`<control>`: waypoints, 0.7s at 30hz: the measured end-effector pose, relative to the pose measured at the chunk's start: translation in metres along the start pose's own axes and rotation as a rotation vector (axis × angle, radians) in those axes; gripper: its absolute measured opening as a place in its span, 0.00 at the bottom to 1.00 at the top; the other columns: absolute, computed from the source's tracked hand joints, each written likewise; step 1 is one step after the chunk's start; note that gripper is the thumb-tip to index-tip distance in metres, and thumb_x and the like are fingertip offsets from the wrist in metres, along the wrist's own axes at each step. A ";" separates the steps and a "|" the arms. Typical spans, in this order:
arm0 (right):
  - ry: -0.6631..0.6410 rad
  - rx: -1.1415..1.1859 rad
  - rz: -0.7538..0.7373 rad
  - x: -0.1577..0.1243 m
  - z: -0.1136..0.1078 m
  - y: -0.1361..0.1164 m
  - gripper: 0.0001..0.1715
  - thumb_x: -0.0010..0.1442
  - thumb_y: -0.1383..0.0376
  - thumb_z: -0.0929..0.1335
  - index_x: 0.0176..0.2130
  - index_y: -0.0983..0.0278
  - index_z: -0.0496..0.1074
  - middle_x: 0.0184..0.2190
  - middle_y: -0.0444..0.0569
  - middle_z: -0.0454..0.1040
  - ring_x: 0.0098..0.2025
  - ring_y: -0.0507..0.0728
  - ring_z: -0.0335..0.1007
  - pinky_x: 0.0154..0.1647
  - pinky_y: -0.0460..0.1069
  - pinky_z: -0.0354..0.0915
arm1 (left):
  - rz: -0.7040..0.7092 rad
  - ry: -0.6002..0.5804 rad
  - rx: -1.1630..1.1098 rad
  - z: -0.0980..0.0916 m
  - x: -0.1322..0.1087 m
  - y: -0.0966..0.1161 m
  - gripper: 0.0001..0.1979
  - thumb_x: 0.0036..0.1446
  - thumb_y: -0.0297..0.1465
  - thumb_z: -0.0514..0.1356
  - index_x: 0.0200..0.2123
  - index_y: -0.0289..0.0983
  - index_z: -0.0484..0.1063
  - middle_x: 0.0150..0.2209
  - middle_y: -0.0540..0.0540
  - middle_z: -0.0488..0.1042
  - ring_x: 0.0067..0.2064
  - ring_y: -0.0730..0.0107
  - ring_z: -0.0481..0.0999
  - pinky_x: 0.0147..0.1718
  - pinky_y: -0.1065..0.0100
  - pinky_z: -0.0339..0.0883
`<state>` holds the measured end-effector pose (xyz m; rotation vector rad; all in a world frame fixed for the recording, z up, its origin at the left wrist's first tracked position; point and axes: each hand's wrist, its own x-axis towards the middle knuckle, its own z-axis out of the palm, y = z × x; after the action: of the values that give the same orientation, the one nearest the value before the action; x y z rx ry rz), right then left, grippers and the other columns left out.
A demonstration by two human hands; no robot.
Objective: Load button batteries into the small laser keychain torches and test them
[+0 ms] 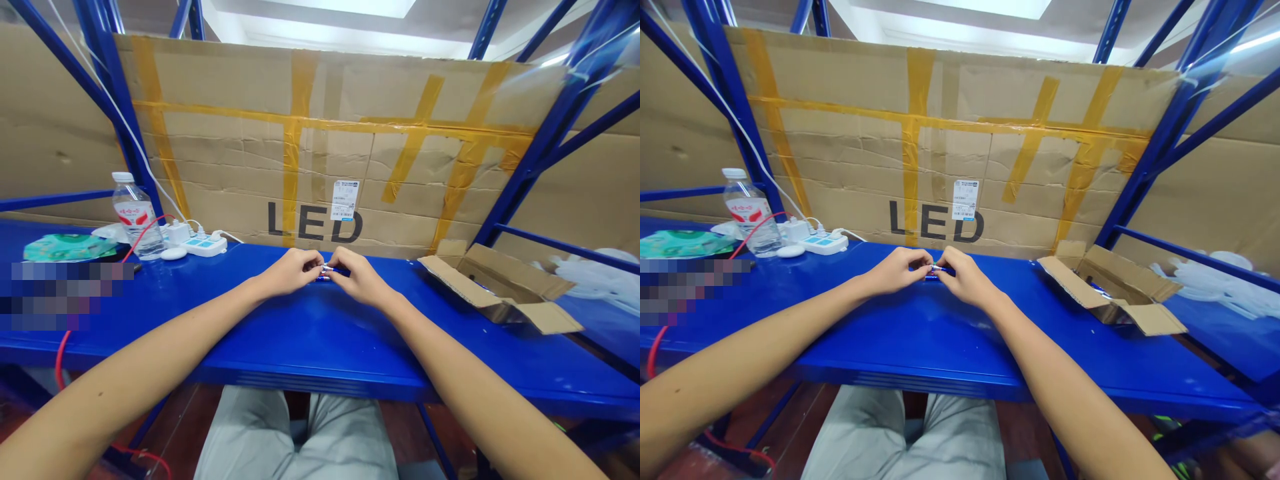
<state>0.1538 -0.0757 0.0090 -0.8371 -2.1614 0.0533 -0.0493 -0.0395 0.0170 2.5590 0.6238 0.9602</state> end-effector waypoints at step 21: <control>-0.147 0.186 0.336 0.002 0.002 0.005 0.10 0.59 0.64 0.65 0.29 0.65 0.72 0.27 0.47 0.74 0.31 0.53 0.66 0.34 0.49 0.60 | 0.141 -0.064 0.310 0.005 0.000 -0.008 0.08 0.64 0.30 0.54 0.39 0.35 0.74 0.37 0.43 0.79 0.37 0.66 0.76 0.38 0.66 0.66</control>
<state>0.1543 -0.0702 0.0079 -1.1054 -2.0875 0.4915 -0.0482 -0.0341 0.0096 2.9294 0.6233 0.8798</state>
